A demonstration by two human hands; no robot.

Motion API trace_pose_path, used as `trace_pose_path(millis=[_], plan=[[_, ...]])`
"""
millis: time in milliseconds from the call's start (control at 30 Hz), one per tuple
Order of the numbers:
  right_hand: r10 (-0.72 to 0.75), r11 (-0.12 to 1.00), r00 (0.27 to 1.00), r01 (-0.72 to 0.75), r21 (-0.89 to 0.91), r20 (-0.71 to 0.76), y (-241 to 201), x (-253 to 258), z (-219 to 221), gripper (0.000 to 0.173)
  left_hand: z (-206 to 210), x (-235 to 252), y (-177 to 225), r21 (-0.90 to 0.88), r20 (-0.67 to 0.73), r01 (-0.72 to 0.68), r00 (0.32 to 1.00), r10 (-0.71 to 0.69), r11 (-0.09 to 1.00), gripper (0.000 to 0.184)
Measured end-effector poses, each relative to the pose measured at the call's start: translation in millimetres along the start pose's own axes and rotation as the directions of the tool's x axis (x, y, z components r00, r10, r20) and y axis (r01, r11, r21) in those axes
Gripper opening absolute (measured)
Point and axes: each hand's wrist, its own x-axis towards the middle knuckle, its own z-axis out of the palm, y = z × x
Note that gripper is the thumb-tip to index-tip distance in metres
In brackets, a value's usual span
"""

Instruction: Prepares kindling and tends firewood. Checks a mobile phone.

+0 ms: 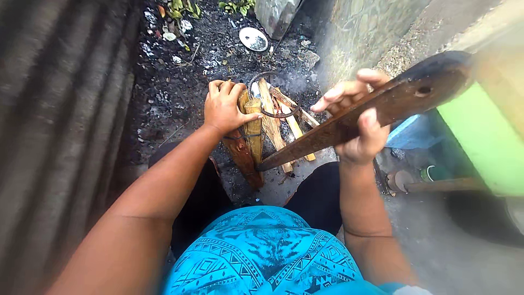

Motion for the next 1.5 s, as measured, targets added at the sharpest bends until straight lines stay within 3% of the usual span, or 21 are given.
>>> trace_pose_path(millis=[100,267,500,667,800,900,1133,1500], plan=[[0.045,0.999,0.999,-0.045,-0.008,0.006,-1,27,12,0.027,0,0,-1,-0.011,0.011,-0.004,1.000,0.004,1.000,0.100],[0.142,0.990,0.985,-0.141,0.019,-0.102,35,61,39,0.007,1,3,4,-0.018,0.025,0.001,1.000,0.000,1.000,0.095],[0.311,0.950,0.937,-0.309,0.032,-0.160,98,93,33,0.025,0,7,4,-0.021,0.039,0.001,0.999,0.000,1.000,0.088],[0.385,0.923,0.901,-0.382,0.051,-0.200,139,74,26,0.007,3,11,2,-0.073,0.037,-0.023,0.999,0.026,0.997,0.078],[0.383,0.921,0.901,-0.389,0.012,-0.204,166,40,21,0.009,5,15,-2,-0.107,0.035,-0.024,0.999,0.028,0.994,0.064],[0.365,0.930,0.911,-0.365,0.039,-0.193,162,25,15,0.006,6,17,-8,-0.094,0.034,-0.025,0.999,0.028,0.995,0.067],[0.346,0.938,0.919,-0.344,0.043,-0.189,144,11,13,0.009,8,19,-9,-0.055,0.043,-0.021,0.999,0.024,0.998,0.098],[0.298,0.954,0.947,-0.289,0.084,-0.120,99,-43,14,0.012,-12,15,-27,-0.028,0.150,0.080,0.986,-0.075,0.996,0.103]])
